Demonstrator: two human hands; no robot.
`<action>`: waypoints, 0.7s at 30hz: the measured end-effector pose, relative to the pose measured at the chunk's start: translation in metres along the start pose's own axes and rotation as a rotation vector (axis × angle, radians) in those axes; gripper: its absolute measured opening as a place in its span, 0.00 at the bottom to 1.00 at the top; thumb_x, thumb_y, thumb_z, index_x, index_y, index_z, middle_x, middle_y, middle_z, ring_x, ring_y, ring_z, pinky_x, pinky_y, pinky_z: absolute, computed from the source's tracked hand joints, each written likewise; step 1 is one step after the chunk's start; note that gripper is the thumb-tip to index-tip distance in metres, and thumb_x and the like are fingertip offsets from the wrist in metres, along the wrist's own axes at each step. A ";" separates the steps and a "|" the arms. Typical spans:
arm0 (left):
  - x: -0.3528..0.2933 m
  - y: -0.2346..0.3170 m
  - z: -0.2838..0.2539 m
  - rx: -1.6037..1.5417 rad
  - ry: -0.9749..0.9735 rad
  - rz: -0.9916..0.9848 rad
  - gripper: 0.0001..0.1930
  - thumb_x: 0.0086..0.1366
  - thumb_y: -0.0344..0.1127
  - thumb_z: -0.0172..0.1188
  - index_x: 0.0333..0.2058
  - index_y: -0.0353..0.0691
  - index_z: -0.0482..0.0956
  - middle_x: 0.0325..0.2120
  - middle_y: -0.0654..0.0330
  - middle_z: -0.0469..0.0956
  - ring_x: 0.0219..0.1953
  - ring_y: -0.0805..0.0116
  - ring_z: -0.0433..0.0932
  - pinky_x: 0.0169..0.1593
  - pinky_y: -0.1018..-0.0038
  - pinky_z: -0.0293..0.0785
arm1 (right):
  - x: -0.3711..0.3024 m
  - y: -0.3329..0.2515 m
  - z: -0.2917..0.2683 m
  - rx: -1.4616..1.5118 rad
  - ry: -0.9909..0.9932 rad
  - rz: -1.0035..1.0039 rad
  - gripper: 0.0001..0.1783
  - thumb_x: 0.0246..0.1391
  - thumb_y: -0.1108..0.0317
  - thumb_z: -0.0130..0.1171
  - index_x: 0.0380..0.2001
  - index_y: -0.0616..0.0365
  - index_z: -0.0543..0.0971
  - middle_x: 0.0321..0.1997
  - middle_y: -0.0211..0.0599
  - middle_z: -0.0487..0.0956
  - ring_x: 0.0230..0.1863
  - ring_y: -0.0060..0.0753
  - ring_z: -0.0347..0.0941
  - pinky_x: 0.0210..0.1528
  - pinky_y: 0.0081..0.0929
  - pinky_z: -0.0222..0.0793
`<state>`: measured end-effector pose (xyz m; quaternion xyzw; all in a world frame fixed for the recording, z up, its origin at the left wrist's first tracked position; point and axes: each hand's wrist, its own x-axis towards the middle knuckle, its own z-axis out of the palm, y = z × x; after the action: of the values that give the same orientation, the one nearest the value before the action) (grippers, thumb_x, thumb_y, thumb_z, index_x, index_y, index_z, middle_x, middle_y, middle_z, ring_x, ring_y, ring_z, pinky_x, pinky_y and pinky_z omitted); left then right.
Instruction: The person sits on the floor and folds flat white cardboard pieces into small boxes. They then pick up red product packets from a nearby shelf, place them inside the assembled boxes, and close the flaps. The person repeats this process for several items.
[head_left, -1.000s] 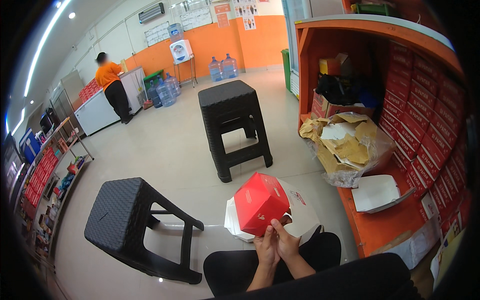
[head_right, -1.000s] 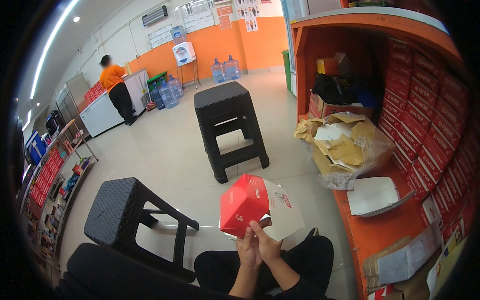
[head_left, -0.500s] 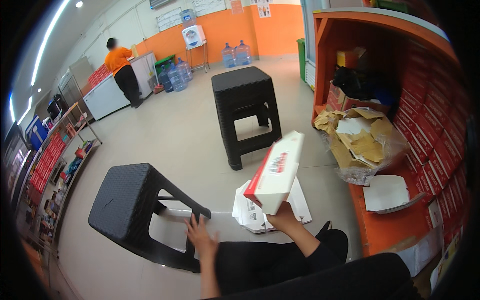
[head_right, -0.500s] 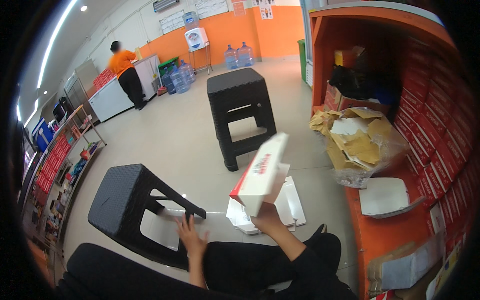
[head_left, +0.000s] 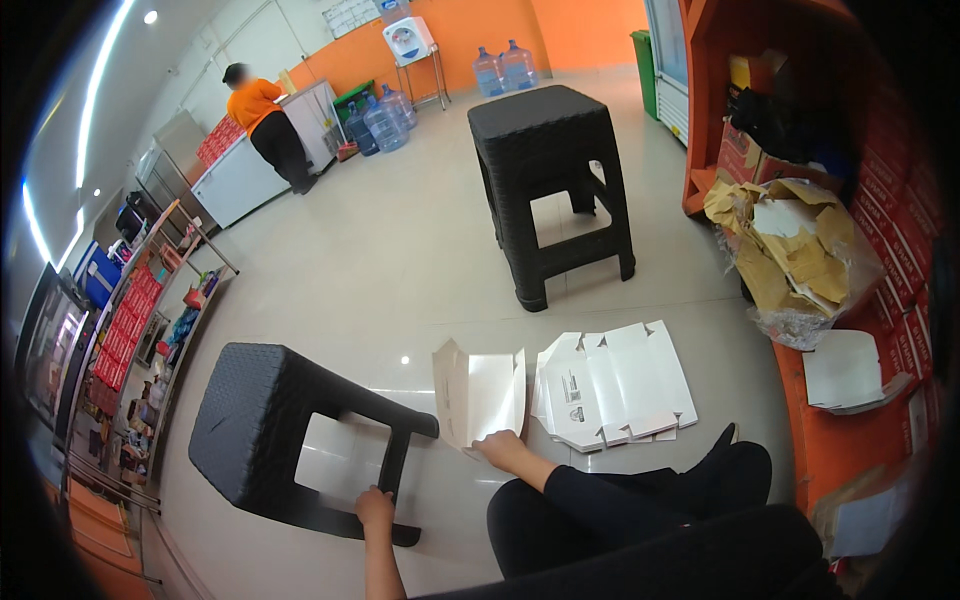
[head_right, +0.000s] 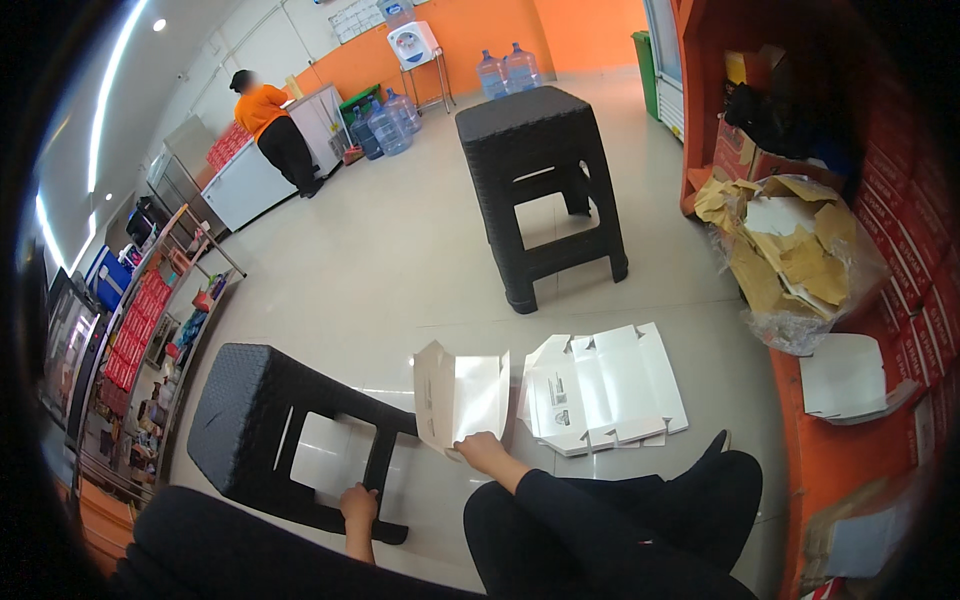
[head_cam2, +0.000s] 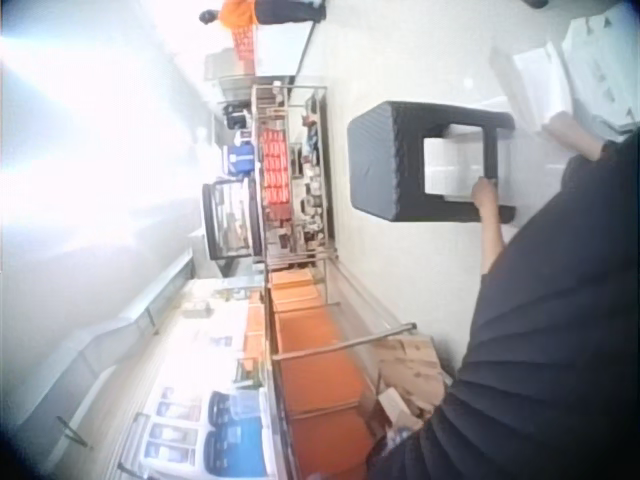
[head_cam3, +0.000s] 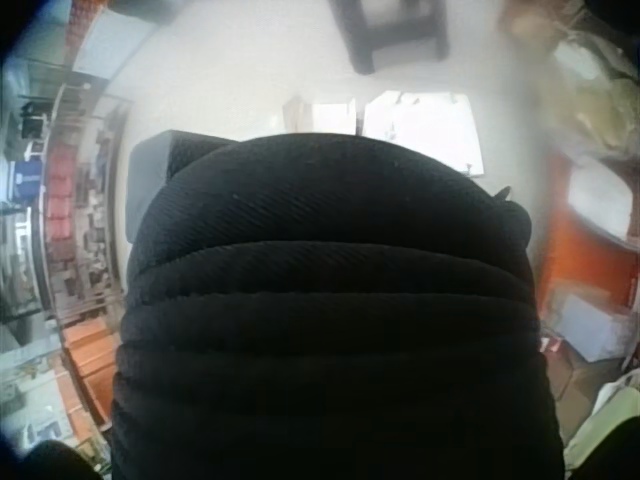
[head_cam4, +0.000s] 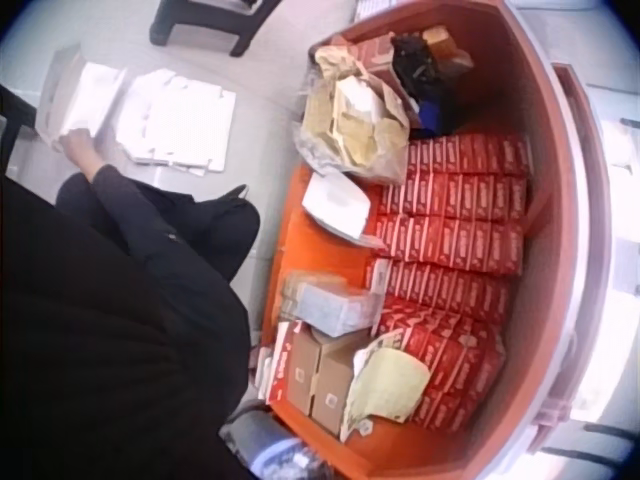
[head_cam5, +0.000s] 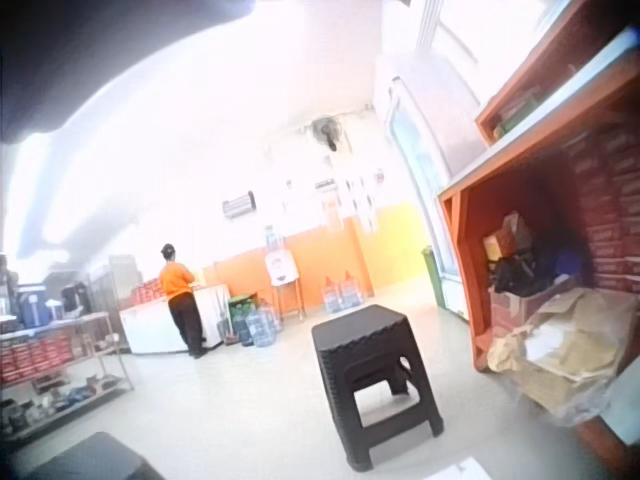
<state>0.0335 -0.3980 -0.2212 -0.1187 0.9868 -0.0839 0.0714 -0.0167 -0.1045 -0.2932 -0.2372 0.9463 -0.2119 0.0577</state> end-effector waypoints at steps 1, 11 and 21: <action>0.002 -0.008 -0.001 0.004 0.007 -0.001 0.18 0.58 0.47 0.59 0.34 0.34 0.76 0.30 0.47 0.79 0.36 0.50 0.79 0.41 0.59 0.74 | 0.005 -0.001 0.009 0.075 -0.031 0.014 0.22 0.55 0.59 0.51 0.54 0.47 0.70 0.31 0.46 0.79 0.35 0.47 0.77 0.36 0.41 0.71; 0.003 -0.049 -0.013 -0.099 -0.021 -0.124 0.18 0.55 0.41 0.62 0.40 0.34 0.74 0.35 0.47 0.78 0.42 0.47 0.76 0.44 0.57 0.72 | -0.094 0.129 -0.046 0.619 0.435 0.267 0.23 0.49 0.62 0.62 0.48 0.58 0.74 0.46 0.42 0.77 0.50 0.39 0.72 0.55 0.32 0.64; -0.042 0.216 -0.055 -0.409 0.413 0.762 0.20 0.52 0.42 0.62 0.44 0.44 0.73 0.40 0.57 0.76 0.46 0.66 0.74 0.55 0.57 0.60 | -0.255 0.242 -0.103 0.132 -0.190 1.295 0.34 0.41 0.48 0.66 0.48 0.61 0.74 0.51 0.47 0.75 0.51 0.46 0.72 0.50 0.38 0.70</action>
<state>0.0172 -0.1728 -0.2015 0.2589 0.9499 0.1223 -0.1253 0.0831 0.2481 -0.3015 0.3667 0.8734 -0.1701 0.2715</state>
